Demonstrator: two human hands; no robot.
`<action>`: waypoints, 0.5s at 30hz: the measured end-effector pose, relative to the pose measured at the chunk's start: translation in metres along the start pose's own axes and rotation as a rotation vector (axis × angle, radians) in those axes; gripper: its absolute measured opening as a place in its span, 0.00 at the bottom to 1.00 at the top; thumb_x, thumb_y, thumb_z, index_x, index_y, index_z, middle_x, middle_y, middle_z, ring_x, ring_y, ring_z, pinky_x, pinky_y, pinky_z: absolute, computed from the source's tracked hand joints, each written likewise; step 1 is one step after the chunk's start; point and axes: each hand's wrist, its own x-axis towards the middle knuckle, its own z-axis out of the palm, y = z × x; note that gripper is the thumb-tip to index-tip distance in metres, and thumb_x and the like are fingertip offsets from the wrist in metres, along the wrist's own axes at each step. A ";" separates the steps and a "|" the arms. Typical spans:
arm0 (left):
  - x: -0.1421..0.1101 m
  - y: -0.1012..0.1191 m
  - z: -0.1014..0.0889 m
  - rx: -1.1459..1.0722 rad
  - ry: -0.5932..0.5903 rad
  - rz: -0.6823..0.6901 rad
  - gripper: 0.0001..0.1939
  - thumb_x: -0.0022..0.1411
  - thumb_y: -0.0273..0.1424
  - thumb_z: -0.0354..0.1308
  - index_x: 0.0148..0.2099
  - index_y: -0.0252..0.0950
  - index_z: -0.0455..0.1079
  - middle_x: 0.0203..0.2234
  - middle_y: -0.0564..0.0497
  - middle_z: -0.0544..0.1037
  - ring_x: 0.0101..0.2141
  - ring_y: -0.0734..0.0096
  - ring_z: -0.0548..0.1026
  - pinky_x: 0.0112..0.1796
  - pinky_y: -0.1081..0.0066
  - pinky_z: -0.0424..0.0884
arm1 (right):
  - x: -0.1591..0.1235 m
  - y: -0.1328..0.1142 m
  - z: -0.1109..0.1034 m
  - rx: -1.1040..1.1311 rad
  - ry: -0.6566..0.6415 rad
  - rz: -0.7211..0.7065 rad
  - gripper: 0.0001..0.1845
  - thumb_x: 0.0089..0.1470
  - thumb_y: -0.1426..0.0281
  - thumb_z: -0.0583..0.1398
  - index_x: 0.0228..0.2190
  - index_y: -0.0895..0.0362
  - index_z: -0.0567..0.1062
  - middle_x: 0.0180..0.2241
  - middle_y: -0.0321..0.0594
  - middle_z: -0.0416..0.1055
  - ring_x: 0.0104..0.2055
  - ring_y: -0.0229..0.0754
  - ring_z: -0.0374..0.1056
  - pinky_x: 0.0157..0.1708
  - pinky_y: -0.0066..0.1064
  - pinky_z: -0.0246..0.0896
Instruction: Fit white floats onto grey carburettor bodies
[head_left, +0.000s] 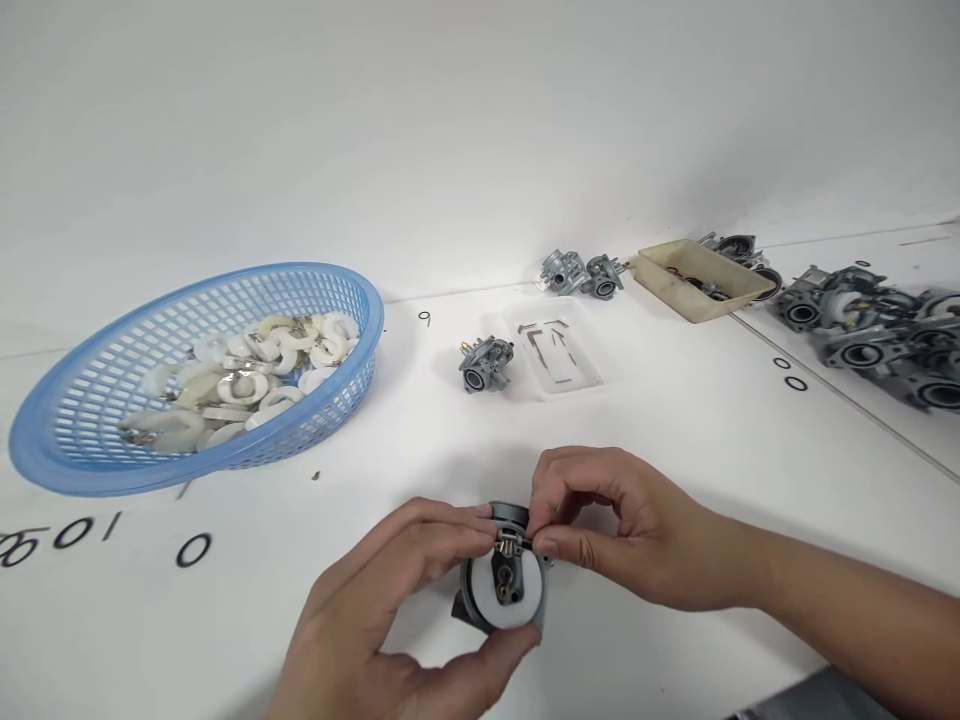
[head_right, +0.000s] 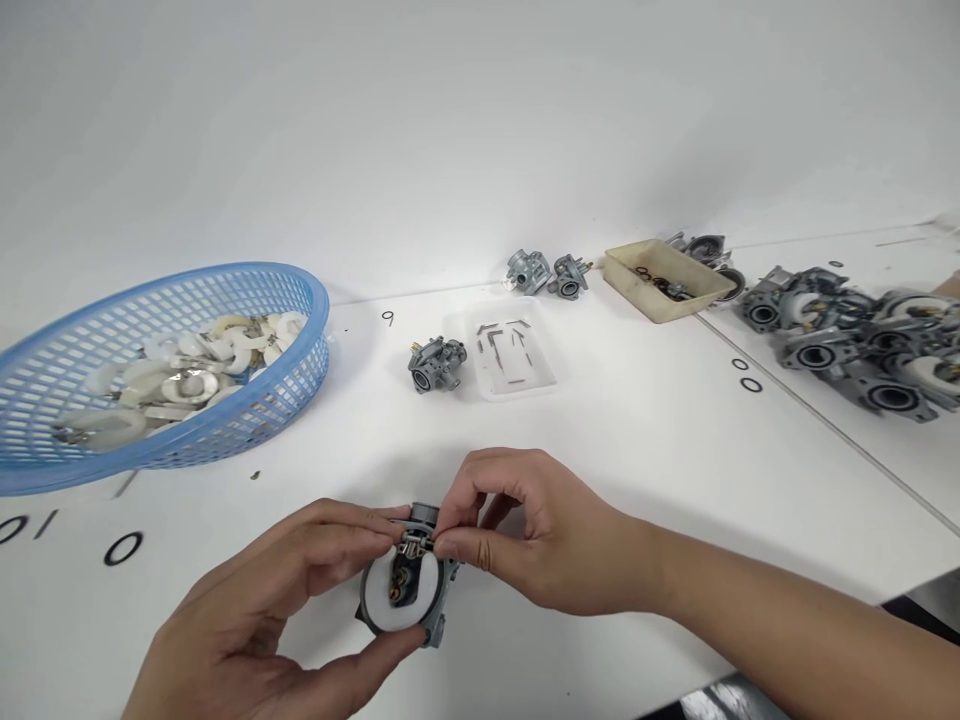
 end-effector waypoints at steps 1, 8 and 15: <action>-0.001 0.000 0.001 -0.026 0.008 -0.011 0.22 0.65 0.34 0.77 0.58 0.50 0.77 0.52 0.52 0.87 0.48 0.64 0.88 0.39 0.75 0.85 | 0.000 -0.001 0.000 -0.009 -0.002 0.000 0.06 0.68 0.65 0.74 0.41 0.54 0.85 0.41 0.37 0.78 0.40 0.37 0.75 0.42 0.28 0.72; -0.003 -0.001 0.005 -0.186 0.044 -0.085 0.24 0.64 0.37 0.81 0.57 0.54 0.76 0.50 0.55 0.89 0.51 0.61 0.88 0.41 0.75 0.86 | -0.004 -0.010 0.004 -0.166 0.033 -0.028 0.09 0.70 0.65 0.70 0.38 0.55 0.79 0.38 0.35 0.76 0.37 0.36 0.71 0.40 0.30 0.68; -0.001 0.000 0.004 -0.090 0.022 -0.111 0.24 0.63 0.36 0.80 0.57 0.53 0.75 0.52 0.55 0.87 0.50 0.63 0.88 0.47 0.73 0.87 | -0.005 -0.017 0.007 -0.289 0.069 -0.067 0.10 0.74 0.64 0.64 0.37 0.54 0.77 0.36 0.36 0.75 0.37 0.39 0.70 0.41 0.34 0.66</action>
